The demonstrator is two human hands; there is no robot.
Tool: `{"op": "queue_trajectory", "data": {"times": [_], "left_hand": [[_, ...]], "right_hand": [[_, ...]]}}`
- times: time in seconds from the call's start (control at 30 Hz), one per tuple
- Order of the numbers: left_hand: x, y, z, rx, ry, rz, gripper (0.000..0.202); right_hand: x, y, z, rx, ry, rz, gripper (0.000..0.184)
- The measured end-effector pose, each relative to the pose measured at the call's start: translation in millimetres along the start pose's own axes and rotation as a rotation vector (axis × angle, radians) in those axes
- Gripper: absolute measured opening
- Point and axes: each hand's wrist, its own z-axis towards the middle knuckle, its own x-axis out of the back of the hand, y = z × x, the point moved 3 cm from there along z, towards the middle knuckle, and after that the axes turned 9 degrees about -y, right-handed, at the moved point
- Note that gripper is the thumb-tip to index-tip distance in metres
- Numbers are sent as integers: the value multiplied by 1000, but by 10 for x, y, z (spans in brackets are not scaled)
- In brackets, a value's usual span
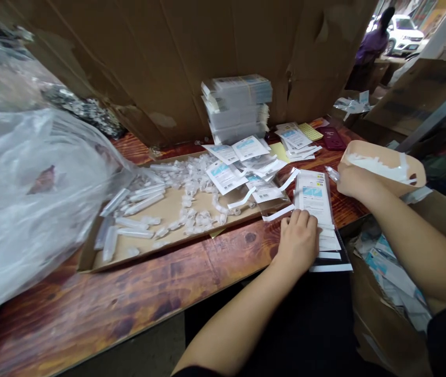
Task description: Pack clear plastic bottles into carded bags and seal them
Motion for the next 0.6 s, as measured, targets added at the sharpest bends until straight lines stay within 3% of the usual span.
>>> {"op": "queue_trajectory", "data": {"times": [0.17, 0.27, 0.37, 0.47, 0.53, 0.6], "left_hand": [[-33, 7, -15, -1, -8, -9, 18], [-48, 22, -19, -18, -42, -25, 20], [-32, 38, -38, -51, -57, -42, 22], [12, 47, -65, -68, -27, -48, 27], [30, 56, -76, -73, 0, -50, 31], [22, 64, -71, -74, 16, -48, 33]], "right_hand": [[-41, -11, -257, -21, 44, 28, 35], [196, -121, -388, 42, 170, 68, 26], [603, -395, -547, 160, 449, 224, 25], [1022, -950, -709, 451, 683, 483, 27], [1221, -1519, -769, 642, 659, 526, 34], [1324, -2202, -785, 780, 532, 461, 32]]}}
